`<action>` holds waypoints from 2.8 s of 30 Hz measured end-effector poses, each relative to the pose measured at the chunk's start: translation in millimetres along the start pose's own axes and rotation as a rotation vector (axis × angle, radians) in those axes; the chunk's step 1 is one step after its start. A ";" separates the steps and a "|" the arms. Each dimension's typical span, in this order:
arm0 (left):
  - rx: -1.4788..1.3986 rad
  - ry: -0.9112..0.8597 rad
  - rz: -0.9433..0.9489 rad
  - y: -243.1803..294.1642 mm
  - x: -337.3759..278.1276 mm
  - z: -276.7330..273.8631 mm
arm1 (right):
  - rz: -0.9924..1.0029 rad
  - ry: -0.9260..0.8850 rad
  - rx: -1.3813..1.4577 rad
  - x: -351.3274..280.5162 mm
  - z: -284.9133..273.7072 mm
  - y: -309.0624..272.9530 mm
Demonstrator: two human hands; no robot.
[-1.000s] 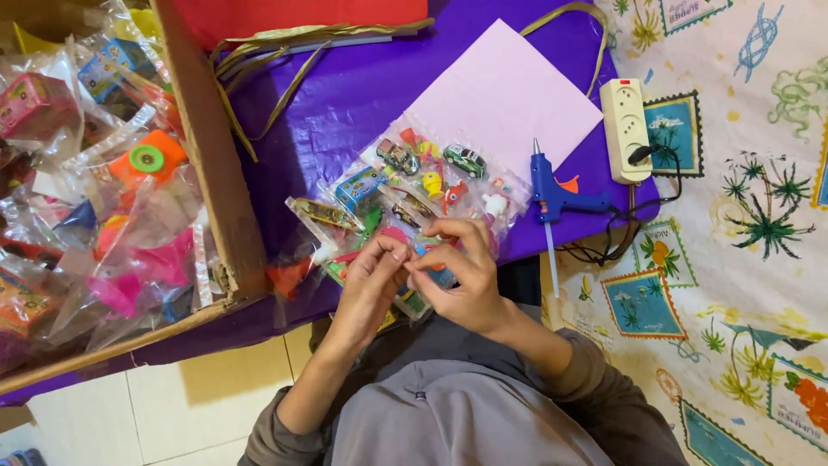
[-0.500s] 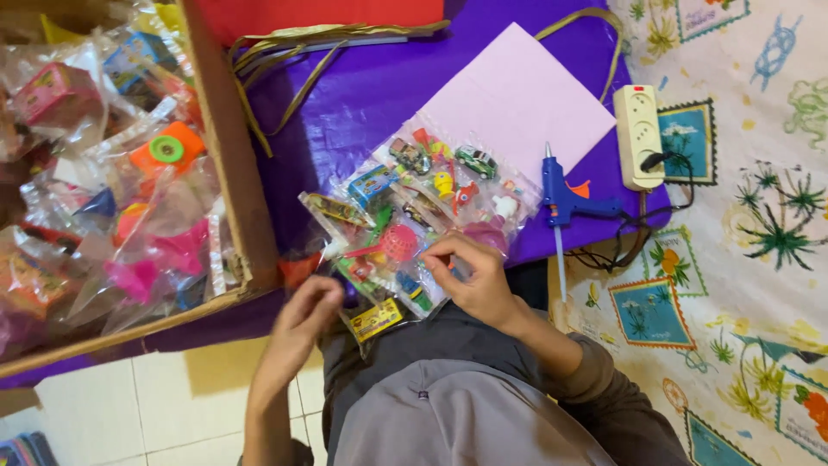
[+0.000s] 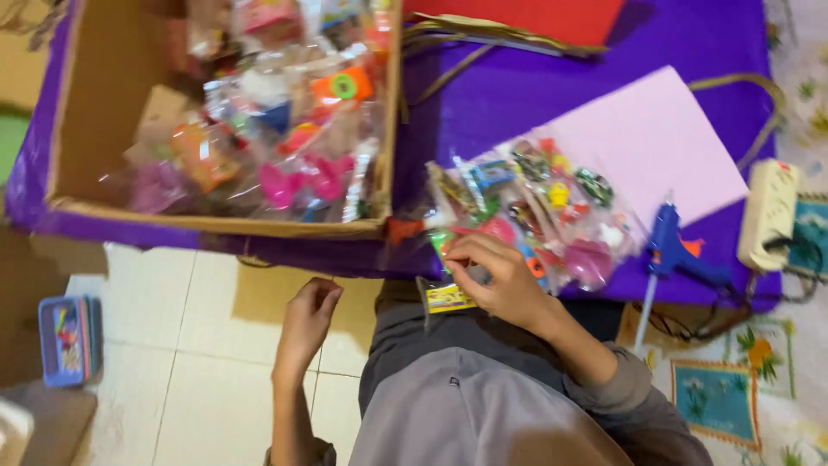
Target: Attaching small packaged toys to a larger display sheet using a hot glue gun.
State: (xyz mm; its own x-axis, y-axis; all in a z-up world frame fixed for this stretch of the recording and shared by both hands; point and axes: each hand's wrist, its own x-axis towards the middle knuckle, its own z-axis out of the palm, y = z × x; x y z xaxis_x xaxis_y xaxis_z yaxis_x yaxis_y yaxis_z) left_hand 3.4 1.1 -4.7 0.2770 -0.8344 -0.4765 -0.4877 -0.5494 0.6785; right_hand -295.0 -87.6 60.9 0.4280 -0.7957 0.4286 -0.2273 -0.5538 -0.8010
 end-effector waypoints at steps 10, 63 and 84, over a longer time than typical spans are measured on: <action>0.259 0.191 0.356 -41.3 1.4 -8.1 | -0.085 -0.119 -0.052 34.1 8.0 -16.5; 0.525 0.090 0.685 162.2 73.2 -92.9 | 0.079 -0.653 -0.545 270.4 45.4 16.4; 0.448 0.287 0.713 162.8 66.5 -92.7 | 0.357 -0.262 0.557 255.1 18.5 42.3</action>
State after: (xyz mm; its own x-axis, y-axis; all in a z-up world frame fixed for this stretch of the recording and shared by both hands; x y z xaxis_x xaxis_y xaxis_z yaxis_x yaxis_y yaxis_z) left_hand 19.2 -147.9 125.9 -0.0487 -0.9834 0.1749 -0.8850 0.1237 0.4489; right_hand -179.2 -309.5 128.6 0.6231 -0.7810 0.0419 0.0582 -0.0071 -0.9983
